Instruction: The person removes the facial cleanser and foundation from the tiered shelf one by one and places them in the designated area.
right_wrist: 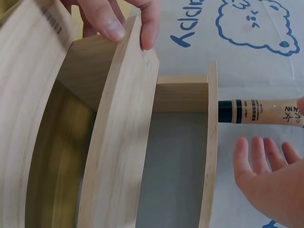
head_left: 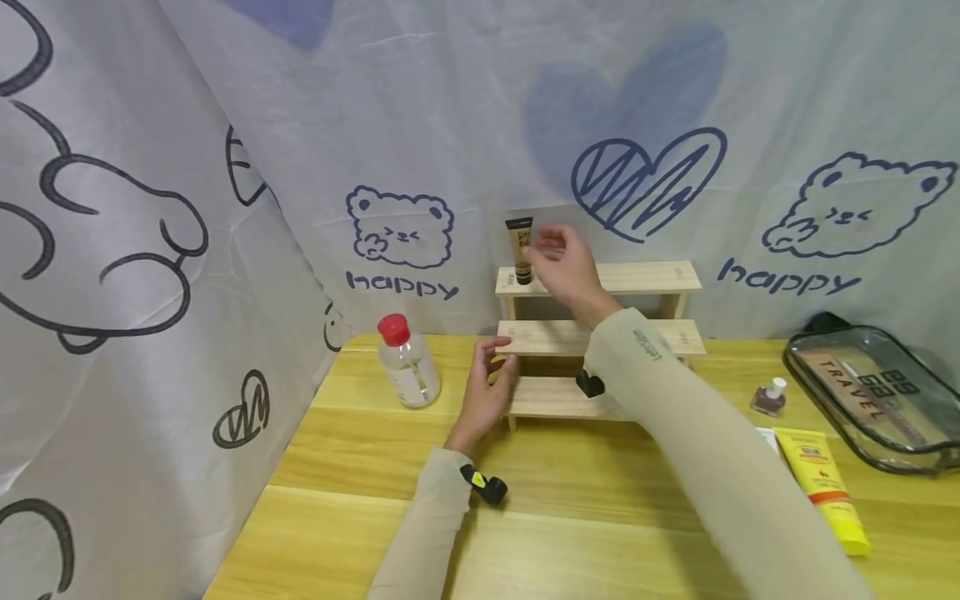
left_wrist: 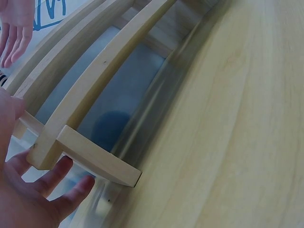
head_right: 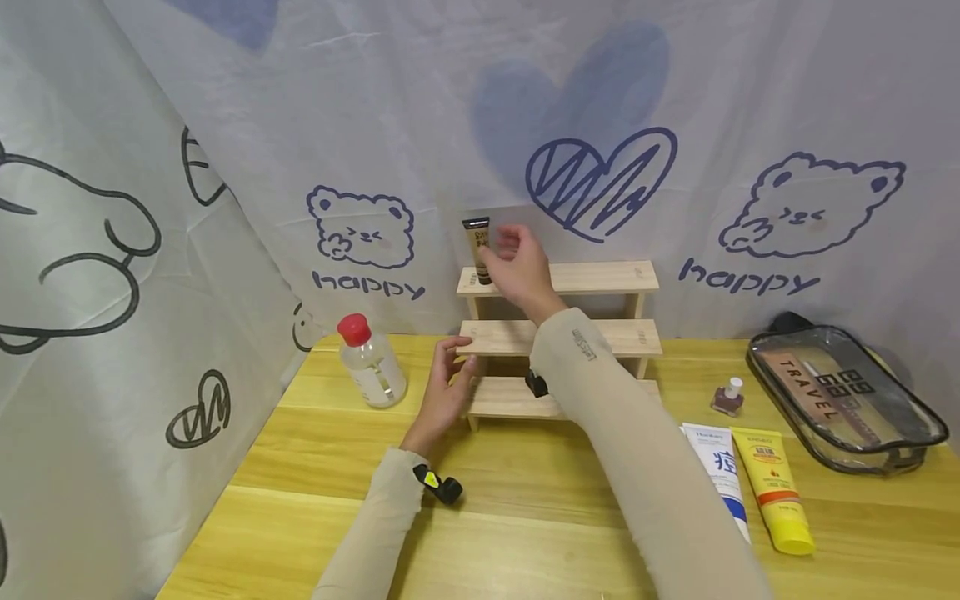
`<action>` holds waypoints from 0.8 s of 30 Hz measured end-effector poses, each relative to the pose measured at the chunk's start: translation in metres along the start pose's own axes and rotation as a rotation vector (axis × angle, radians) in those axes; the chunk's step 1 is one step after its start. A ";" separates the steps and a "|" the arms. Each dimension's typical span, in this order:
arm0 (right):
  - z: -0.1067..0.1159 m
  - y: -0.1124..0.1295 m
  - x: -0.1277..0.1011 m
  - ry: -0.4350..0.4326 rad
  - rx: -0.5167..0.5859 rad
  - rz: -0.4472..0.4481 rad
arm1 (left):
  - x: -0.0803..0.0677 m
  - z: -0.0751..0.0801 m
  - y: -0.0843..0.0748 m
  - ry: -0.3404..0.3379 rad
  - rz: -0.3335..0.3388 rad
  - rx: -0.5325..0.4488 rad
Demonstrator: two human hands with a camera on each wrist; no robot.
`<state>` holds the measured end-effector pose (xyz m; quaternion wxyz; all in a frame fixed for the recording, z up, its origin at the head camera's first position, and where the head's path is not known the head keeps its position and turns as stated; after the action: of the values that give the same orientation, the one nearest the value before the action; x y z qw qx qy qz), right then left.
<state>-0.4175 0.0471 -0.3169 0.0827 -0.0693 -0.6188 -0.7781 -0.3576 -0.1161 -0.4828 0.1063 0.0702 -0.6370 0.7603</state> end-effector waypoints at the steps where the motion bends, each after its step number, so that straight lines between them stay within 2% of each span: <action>1: -0.001 0.000 0.001 0.016 -0.001 -0.003 | 0.000 0.000 0.000 0.000 0.000 0.001; 7: -0.010 -0.006 0.008 0.129 -0.017 -0.076 | 0.001 0.002 0.000 -0.004 -0.002 0.008; 11: -0.013 -0.009 0.010 0.157 -0.036 -0.099 | 0.001 0.001 0.001 -0.002 -0.001 0.003; 19: -0.020 -0.006 0.011 0.174 -0.104 0.010 | 0.001 0.000 0.000 -0.005 -0.014 -0.007; 22: -0.027 -0.004 0.009 0.212 -0.185 0.080 | 0.001 0.000 0.000 -0.006 -0.020 -0.008; 24: -0.034 -0.003 0.006 0.269 -0.260 0.124 | 0.002 0.000 0.000 -0.005 -0.027 -0.010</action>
<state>-0.4241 0.0140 -0.3263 0.2026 -0.0129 -0.4911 -0.8471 -0.3592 -0.1163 -0.4819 0.1153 0.0801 -0.6401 0.7553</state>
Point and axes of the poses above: each hand's wrist, its own x-axis towards the middle knuckle, its own z-axis out of the back of the hand, y = z × x, the point moved 8 cm from there along x, towards the middle knuckle, and after that the axes turned 3 degrees about z, right-handed, at the moved point
